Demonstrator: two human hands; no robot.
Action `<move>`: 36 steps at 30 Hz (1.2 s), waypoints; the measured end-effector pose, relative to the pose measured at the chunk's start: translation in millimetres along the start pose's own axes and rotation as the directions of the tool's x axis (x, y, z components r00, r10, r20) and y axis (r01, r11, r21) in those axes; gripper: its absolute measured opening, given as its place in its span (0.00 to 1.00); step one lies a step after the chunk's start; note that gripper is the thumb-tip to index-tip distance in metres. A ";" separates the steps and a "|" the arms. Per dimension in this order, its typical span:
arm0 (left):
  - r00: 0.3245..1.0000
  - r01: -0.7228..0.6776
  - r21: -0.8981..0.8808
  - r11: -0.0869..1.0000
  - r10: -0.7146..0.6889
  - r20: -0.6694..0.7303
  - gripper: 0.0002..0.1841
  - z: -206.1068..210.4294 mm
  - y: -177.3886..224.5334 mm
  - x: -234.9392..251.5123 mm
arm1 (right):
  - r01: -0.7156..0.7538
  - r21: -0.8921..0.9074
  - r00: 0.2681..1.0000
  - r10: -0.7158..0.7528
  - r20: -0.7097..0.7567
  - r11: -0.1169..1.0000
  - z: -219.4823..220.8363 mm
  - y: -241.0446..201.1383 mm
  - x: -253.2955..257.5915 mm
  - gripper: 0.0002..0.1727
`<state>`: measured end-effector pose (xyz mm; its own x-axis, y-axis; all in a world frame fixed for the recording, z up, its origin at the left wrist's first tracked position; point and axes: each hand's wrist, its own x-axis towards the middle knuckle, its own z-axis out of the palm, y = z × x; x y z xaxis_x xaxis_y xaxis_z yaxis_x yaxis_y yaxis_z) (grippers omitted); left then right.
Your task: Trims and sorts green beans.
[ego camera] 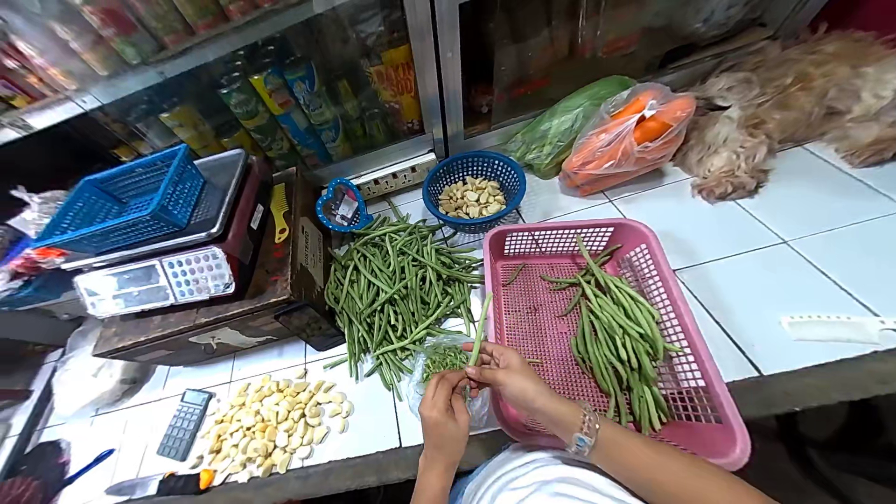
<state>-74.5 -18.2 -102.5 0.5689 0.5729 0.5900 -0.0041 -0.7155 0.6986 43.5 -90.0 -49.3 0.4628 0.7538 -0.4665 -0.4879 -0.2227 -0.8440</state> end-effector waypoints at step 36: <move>0.955 0.199 0.439 0.876 -0.273 0.113 0.23 -3.7 -2.6 107.0 | 0.099 -0.740 0.992 -0.126 0.019 0.665 -81.7 -24.1 11.3 0.24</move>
<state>-16.6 46.4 -39.7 0.6374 0.6977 0.3269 0.4706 -0.6885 0.5518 121.0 -126.6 -55.8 0.5063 0.7878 -0.3508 0.2696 -0.5310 -0.8033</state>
